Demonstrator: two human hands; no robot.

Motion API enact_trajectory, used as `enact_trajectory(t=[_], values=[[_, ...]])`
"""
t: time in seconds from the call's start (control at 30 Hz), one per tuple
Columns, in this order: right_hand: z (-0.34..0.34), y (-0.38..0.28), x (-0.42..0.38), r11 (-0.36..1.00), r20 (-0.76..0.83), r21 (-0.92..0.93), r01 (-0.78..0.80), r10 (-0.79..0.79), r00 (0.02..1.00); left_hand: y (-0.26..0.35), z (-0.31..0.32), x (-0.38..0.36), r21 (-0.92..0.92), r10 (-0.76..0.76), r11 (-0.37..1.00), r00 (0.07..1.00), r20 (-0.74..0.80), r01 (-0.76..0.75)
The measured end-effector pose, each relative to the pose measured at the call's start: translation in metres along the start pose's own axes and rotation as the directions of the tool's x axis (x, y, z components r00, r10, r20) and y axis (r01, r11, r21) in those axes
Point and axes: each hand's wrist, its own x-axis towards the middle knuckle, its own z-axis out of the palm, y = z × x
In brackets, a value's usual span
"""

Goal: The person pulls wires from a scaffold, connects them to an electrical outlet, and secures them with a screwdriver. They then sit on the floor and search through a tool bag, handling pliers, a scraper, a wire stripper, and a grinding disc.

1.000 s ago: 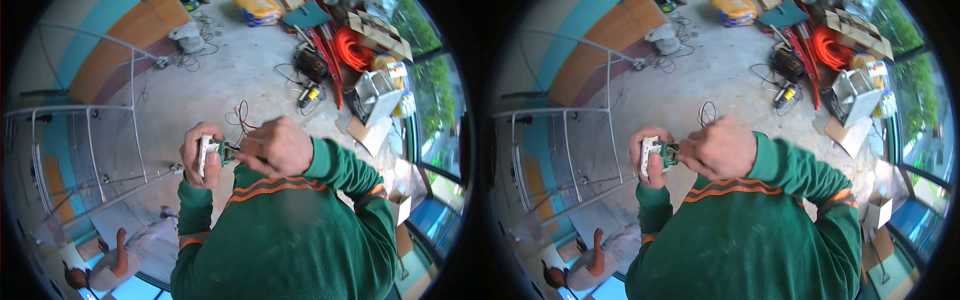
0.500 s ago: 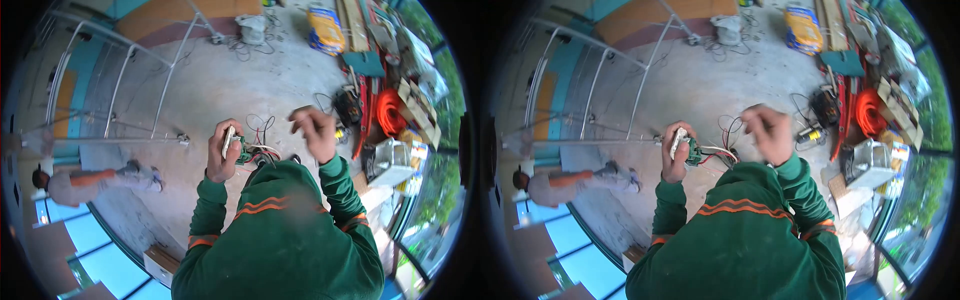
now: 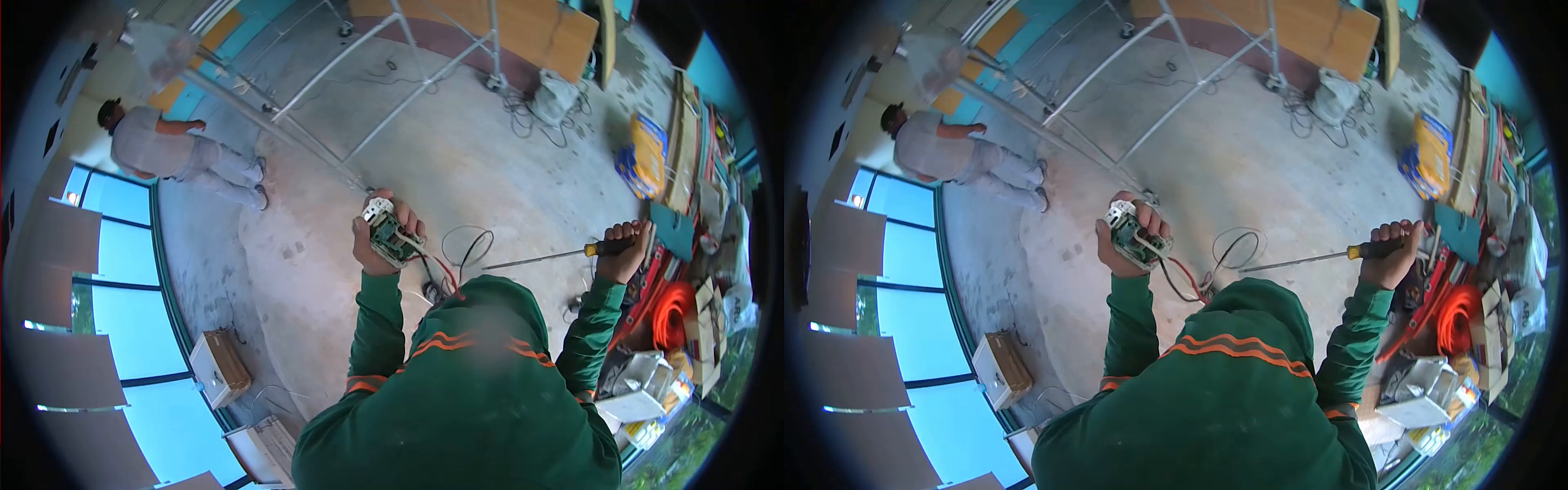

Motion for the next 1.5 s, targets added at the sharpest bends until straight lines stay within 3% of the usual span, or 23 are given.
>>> enact_trajectory(t=[0.1,0.17,0.23,0.3,0.4,0.43,0.47,0.5,0.53,0.6,0.63,0.67,0.7,0.73,0.87,0.93,0.97,1.03,1.17,1.27,1.3,1.37,1.5], values=[[0.010,0.066,-0.006,0.997,0.130,0.061,-0.037,0.029,0.991,0.057,-0.048,-0.012,-0.040,0.048,0.998,0.998,-0.043,-0.049],[0.038,0.118,-0.026,0.997,0.012,-0.001,-0.084,0.084,0.996,0.098,-0.088,-0.027,-0.002,0.096,0.995,0.990,-0.103,-0.097],[0.039,0.178,-0.033,0.987,0.147,-0.141,-0.079,0.100,0.984,0.137,-0.125,-0.049,0.071,0.155,0.987,0.969,-0.192,-0.144],[0.061,0.230,-0.052,0.983,0.199,-0.135,-0.126,0.151,0.968,0.175,-0.149,-0.073,0.140,0.231,0.970,0.940,-0.253,-0.201],[0.074,0.312,-0.067,0.922,0.198,-0.037,-0.386,0.385,0.901,0.221,-0.177,-0.120,0.279,0.403,0.910,0.813,-0.420,-0.307],[0.097,0.327,-0.083,0.873,0.110,0.048,-0.486,0.479,0.871,0.235,-0.189,-0.137,0.254,0.437,0.897,0.811,-0.389,-0.362],[0.122,0.336,-0.102,0.858,0.120,0.001,-0.514,0.510,0.852,0.243,-0.194,-0.152,0.311,0.498,0.867,0.725,-0.476,-0.390],[0.143,0.345,-0.113,0.841,0.126,-0.046,-0.539,0.540,0.832,0.253,-0.198,-0.169,0.351,0.526,0.848,0.713,-0.464,-0.398],[0.160,0.354,-0.111,0.844,0.200,-0.041,-0.535,0.531,0.823,0.255,-0.202,-0.185,0.408,0.578,0.815,0.545,-0.607,-0.411],[0.195,0.370,-0.098,0.854,0.344,-0.021,-0.520,0.494,0.798,0.262,-0.215,-0.218,0.343,0.587,0.797,0.509,-0.629,-0.497],[0.225,0.367,-0.084,0.913,0.477,0.019,-0.407,0.350,0.806,0.262,-0.232,-0.232,0.352,0.608,0.754,0.387,-0.693,-0.554],[0.266,0.351,-0.078,0.966,0.599,0.099,-0.237,0.132,0.789,0.268,-0.223,-0.238,0.455,0.622,0.773,0.385,-0.682,-0.442],[0.307,0.336,-0.069,0.962,0.625,0.237,-0.134,-0.045,0.780,0.265,-0.262,-0.279,0.491,0.611,0.788,0.380,-0.694,-0.371],[0.349,0.319,-0.066,0.955,0.494,0.294,-0.044,-0.113,0.862,0.266,-0.273,-0.289,0.518,0.622,0.780,0.346,-0.702,-0.350],[0.512,0.314,-0.059,0.748,0.518,0.633,0.202,-0.602,0.608,0.284,-0.299,-0.275,0.520,0.618,0.763,0.199,-0.760,-0.383],[0.596,0.336,-0.067,0.682,0.411,0.655,0.326,-0.683,0.604,0.302,-0.318,-0.260,0.495,0.628,0.732,0.180,-0.757,-0.469],[0.636,0.353,-0.066,0.652,0.438,0.684,0.327,-0.726,0.531,0.312,-0.325,-0.246,0.528,0.643,0.722,0.152,-0.751,-0.447],[0.712,0.388,-0.089,0.719,0.506,0.622,0.309,-0.671,0.542,0.341,-0.338,-0.216,0.598,0.670,0.703,0.079,-0.738,-0.385],[0.833,0.475,-0.071,0.789,0.619,0.531,0.308,-0.610,0.496,0.388,-0.379,-0.169,0.694,0.784,0.604,0.136,-0.606,-0.391],[0.875,0.485,-0.073,0.781,0.763,0.328,0.532,-0.551,0.339,0.418,-0.410,-0.145,0.777,0.843,0.536,0.158,-0.514,-0.331],[0.882,0.487,-0.079,0.802,0.784,0.324,0.501,-0.525,0.333,0.423,-0.415,-0.139,0.753,0.824,0.561,0.151,-0.545,-0.344],[0.894,0.501,-0.055,0.726,0.850,0.352,0.591,-0.512,0.124,0.436,-0.427,-0.128,0.702,0.785,0.608,0.151,-0.601,-0.370],[0.889,0.520,-0.045,0.575,0.986,0.126,0.808,-0.159,-0.041,0.456,-0.475,-0.108,0.583,0.681,0.725,0.259,-0.685,-0.366]])
